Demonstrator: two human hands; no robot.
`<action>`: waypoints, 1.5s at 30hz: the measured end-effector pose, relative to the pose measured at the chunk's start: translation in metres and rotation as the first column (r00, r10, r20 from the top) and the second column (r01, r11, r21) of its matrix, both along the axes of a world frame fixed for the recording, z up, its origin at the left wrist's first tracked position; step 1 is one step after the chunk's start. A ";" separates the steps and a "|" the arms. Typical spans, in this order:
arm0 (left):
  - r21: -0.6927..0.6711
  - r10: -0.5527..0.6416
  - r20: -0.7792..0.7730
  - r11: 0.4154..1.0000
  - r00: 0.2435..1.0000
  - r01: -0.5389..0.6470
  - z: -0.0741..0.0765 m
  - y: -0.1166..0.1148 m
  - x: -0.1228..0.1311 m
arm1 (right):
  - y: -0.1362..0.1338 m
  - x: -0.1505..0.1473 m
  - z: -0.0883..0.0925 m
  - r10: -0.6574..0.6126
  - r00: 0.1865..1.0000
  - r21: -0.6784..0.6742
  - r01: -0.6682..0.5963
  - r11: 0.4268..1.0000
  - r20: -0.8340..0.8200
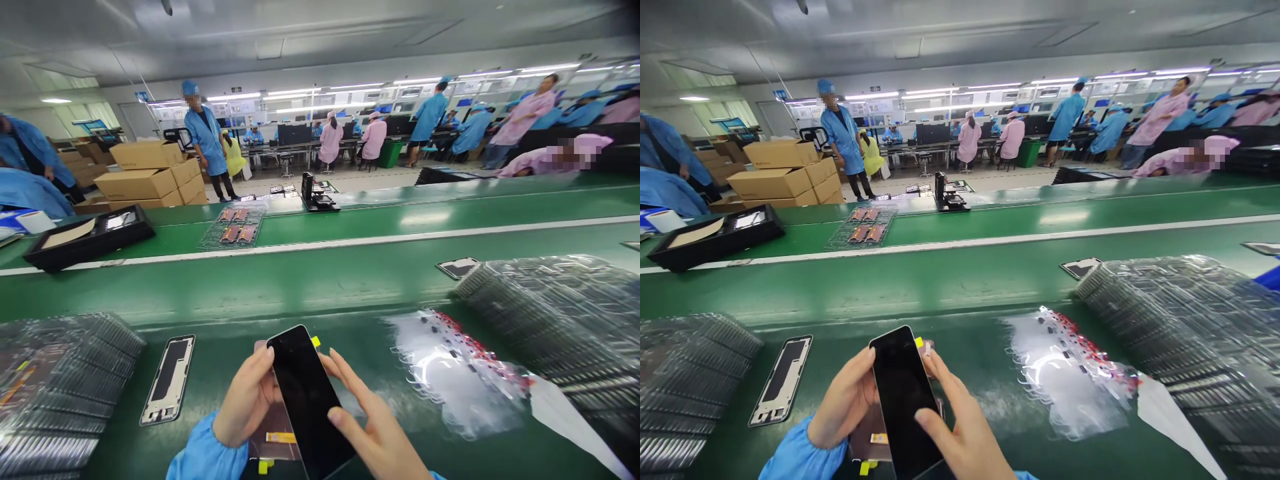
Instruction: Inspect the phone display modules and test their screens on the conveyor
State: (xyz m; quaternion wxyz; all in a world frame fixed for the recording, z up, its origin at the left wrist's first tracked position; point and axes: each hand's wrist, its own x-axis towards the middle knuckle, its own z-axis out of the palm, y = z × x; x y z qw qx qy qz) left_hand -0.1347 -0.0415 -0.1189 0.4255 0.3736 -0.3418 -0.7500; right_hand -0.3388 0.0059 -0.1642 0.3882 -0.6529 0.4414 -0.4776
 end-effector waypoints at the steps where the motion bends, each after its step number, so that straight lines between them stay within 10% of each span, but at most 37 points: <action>1: 0.000 0.013 0.013 1.000 1.000 -0.013 0.004 -0.005 0.002 | -0.001 -0.003 0.001 0.061 0.994 0.143 -0.074 0.987 0.091; 8: -0.046 0.062 0.053 0.997 0.997 -0.060 0.018 -0.025 0.014 | 0.000 0.001 -0.001 0.268 0.764 0.380 -0.553 0.742 0.587; 21: -0.136 -0.209 0.337 0.954 0.918 0.267 0.001 0.015 0.002 | -0.002 0.001 -0.009 -0.015 0.801 0.358 -0.250 0.900 0.598; 29: -0.129 0.009 0.469 0.990 0.883 0.058 -0.016 0.026 -0.010 | -0.001 0.008 -0.014 -0.033 0.814 0.337 -0.202 0.920 0.580; 45: -0.145 -0.060 0.416 0.981 0.907 0.131 -0.019 0.021 -0.004 | -0.001 0.005 -0.006 -0.037 0.758 0.355 -0.261 0.898 0.651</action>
